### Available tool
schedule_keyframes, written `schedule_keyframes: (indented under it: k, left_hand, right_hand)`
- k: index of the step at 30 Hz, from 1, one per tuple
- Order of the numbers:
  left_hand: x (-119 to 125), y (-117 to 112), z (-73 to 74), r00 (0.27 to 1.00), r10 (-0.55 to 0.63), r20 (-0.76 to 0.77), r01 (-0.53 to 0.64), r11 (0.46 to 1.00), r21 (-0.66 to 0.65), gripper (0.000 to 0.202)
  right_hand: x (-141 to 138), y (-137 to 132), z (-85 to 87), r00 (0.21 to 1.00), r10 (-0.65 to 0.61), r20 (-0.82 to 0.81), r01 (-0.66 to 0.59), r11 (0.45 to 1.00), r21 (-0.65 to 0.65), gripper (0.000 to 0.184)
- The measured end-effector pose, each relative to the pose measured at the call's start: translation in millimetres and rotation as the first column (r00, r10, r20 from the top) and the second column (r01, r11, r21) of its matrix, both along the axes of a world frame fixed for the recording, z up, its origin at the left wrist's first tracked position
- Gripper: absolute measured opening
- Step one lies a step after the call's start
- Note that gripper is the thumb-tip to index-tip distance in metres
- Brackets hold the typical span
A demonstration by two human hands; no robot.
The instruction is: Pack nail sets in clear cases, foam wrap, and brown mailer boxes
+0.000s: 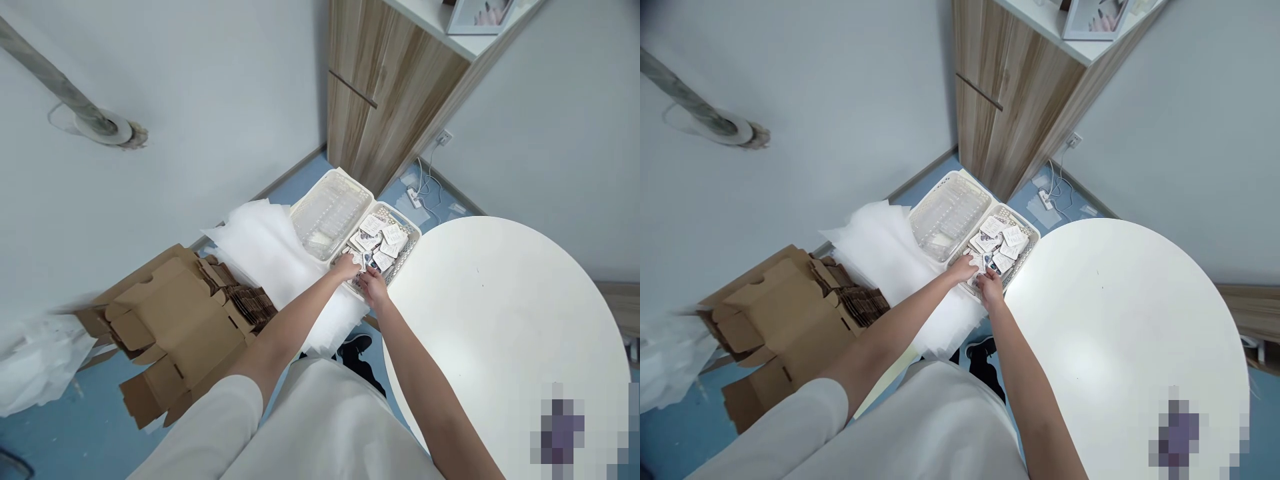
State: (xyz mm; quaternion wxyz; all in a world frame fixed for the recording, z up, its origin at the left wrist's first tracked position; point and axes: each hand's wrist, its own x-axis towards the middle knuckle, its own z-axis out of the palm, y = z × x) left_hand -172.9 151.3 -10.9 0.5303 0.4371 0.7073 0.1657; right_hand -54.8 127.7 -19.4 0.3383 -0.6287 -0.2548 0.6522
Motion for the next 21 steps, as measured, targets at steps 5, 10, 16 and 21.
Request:
schedule_keyframes:
  k: [5, 10, 16, 21]
  left_hand:
    - [-1.3, -0.9, -0.9, 0.999, 0.030, 0.011, -0.030, 0.998, 0.057, 0.036]
    - [-2.7, -4.7, 1.1, 0.999, 0.020, -0.026, -0.017, 0.993, 0.117, 0.011]
    - [-1.1, -12.5, 3.6, 0.995, 0.091, 0.042, -0.096, 0.989, 0.116, 0.020]
    - [1.6, -22.4, 10.9, 0.973, 0.167, 0.161, -0.202, 0.951, 0.234, 0.038]
  right_hand:
    - [-0.1, -1.4, 1.9, 0.998, 0.061, 0.026, -0.061, 0.998, -0.026, 0.032]
    - [1.6, -4.3, 8.0, 0.979, 0.120, 0.165, -0.123, 0.992, 0.005, 0.037]
    - [4.9, -6.3, 22.0, 0.941, 0.189, 0.282, -0.241, 0.957, 0.163, 0.036]
    - [17.3, -10.2, 40.3, 0.900, 0.158, 0.405, -0.260, 0.942, 0.212, 0.029]
